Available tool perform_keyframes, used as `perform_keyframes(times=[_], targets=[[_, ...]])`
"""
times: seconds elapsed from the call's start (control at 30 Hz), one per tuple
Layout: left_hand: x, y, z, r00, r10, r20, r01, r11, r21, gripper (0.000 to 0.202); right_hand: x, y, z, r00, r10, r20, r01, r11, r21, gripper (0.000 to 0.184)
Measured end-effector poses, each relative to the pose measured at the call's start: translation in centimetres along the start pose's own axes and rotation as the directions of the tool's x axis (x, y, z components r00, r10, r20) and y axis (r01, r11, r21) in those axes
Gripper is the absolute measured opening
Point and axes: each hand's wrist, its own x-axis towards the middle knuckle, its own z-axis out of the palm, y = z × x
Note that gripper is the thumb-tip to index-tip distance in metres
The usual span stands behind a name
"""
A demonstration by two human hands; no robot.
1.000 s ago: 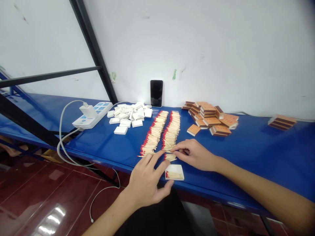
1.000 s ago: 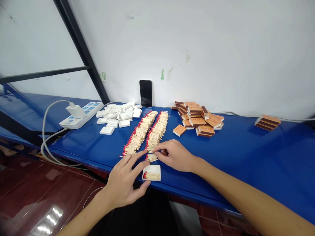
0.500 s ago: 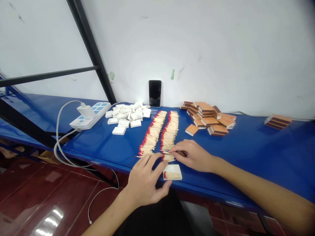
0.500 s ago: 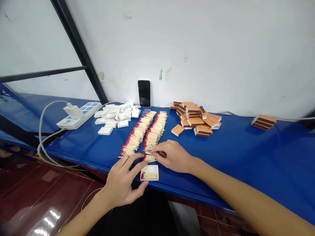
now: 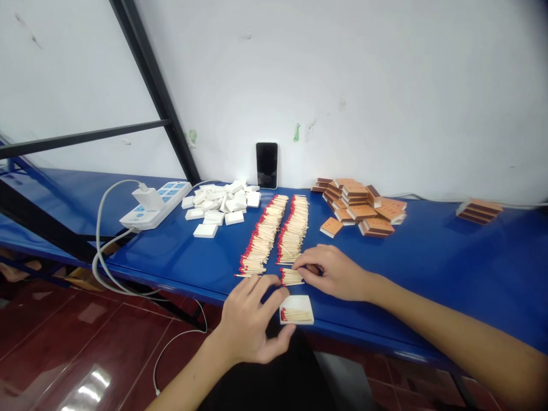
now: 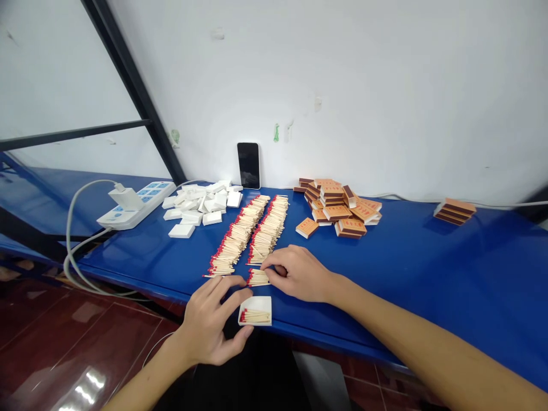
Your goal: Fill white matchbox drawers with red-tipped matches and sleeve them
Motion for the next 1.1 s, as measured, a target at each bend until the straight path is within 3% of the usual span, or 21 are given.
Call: perform_keyframes(times=[0.4, 0.7, 1.1], targets=[[-0.37, -0.14, 0.39, 0.994, 0.069, -0.089, -0.067, 0.997, 0.032, 0.030, 0.04, 0.13, 0.10, 1.000, -0.006, -0.005, 0.006, 1.000, -0.016, 0.024], [-0.19, 0.14, 0.76, 0.992, -0.067, -0.108, 0.071, 0.997, 0.036, 0.030, -0.09, 0.16, 0.11, 1.000, 0.028, 0.011, -0.028, 1.000, -0.005, 0.031], [-0.17, 0.01, 0.73, 0.996, -0.013, -0.092, 0.015, 1.000, 0.023, 0.031, 0.10, -0.08, 0.09, 0.999, 0.032, 0.034, -0.031, 0.999, -0.024, 0.030]])
